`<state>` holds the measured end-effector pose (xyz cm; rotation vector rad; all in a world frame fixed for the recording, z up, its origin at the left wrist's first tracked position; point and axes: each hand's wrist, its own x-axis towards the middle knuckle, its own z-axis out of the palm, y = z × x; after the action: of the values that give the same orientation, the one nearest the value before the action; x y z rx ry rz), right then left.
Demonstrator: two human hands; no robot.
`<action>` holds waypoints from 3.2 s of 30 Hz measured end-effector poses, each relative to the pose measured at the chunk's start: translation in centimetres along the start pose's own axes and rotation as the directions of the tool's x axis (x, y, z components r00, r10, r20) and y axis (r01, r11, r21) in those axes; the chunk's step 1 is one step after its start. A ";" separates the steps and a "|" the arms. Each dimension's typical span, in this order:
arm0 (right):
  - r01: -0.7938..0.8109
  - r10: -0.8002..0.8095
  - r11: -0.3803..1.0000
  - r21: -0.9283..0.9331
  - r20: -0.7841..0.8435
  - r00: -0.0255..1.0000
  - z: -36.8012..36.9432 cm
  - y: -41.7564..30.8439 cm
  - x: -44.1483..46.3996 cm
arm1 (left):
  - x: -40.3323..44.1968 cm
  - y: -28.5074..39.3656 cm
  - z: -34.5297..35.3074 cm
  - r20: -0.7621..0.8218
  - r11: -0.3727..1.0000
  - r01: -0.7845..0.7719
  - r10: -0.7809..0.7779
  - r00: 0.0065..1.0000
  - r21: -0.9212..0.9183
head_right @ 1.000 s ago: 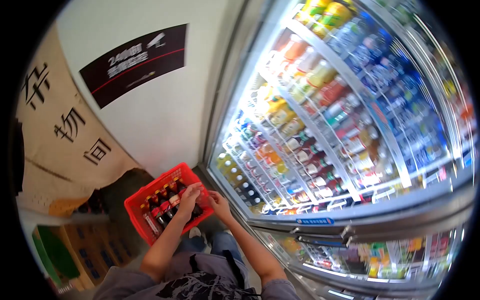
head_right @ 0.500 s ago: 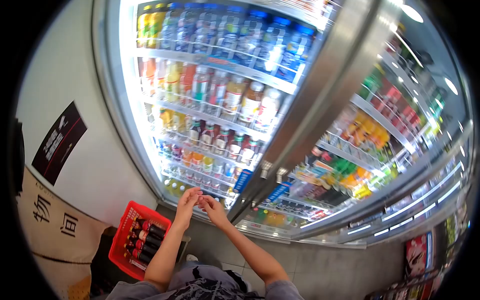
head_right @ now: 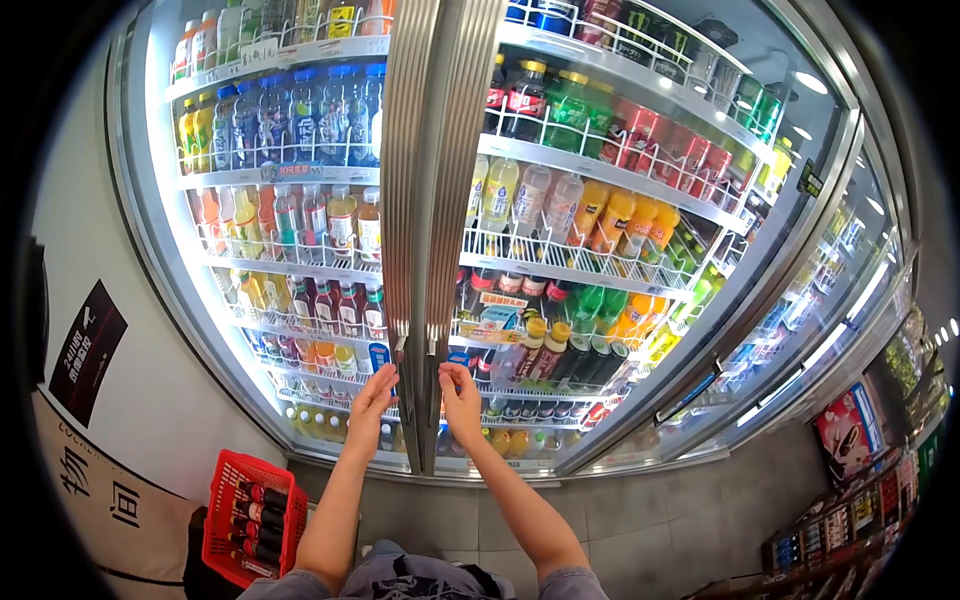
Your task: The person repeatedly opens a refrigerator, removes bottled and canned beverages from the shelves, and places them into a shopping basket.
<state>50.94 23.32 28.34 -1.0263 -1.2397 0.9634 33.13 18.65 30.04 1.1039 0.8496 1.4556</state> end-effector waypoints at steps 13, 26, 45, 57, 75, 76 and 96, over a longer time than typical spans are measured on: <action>-0.118 0.127 0.991 -0.069 0.147 0.981 2.6 -1.0 3.2 | 2.9 1.4 0.2 0.122 0.998 0.048 -0.051 0.991 0.030; -0.170 0.160 0.984 -0.047 -0.175 0.972 6.0 0.7 3.5 | 5.4 0.6 -0.9 0.263 0.994 0.112 -0.107 0.959 -0.006; -0.122 0.025 0.964 -0.235 -0.379 0.925 6.6 3.5 4.6 | -1.4 4.8 -6.5 0.208 0.991 0.124 -0.112 0.972 -0.045; -0.177 0.084 0.950 -0.258 -0.334 0.939 4.6 -0.3 -5.3 | -6.1 2.6 -4.1 0.180 0.983 0.175 -0.161 0.970 -0.063; -0.052 -0.155 0.957 -0.286 -0.654 0.740 -6.4 -9.3 -35.0 | -22.7 -1.1 12.3 0.277 0.986 0.150 -0.124 0.953 -0.074; -0.007 -0.185 0.966 -0.258 -0.713 0.676 -7.0 -9.6 -36.0 | -24.0 -0.6 13.5 0.283 0.983 0.175 -0.152 0.947 -0.057; 0.070 -0.615 0.781 -0.621 -0.744 0.263 -17.2 -14.6 -41.2 | -29.6 -1.4 27.6 0.924 0.816 0.577 -0.242 0.297 0.029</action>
<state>64.64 -21.54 30.72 -1.2965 -0.5933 -0.4342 59.70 -11.80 31.98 1.0882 0.0441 0.3227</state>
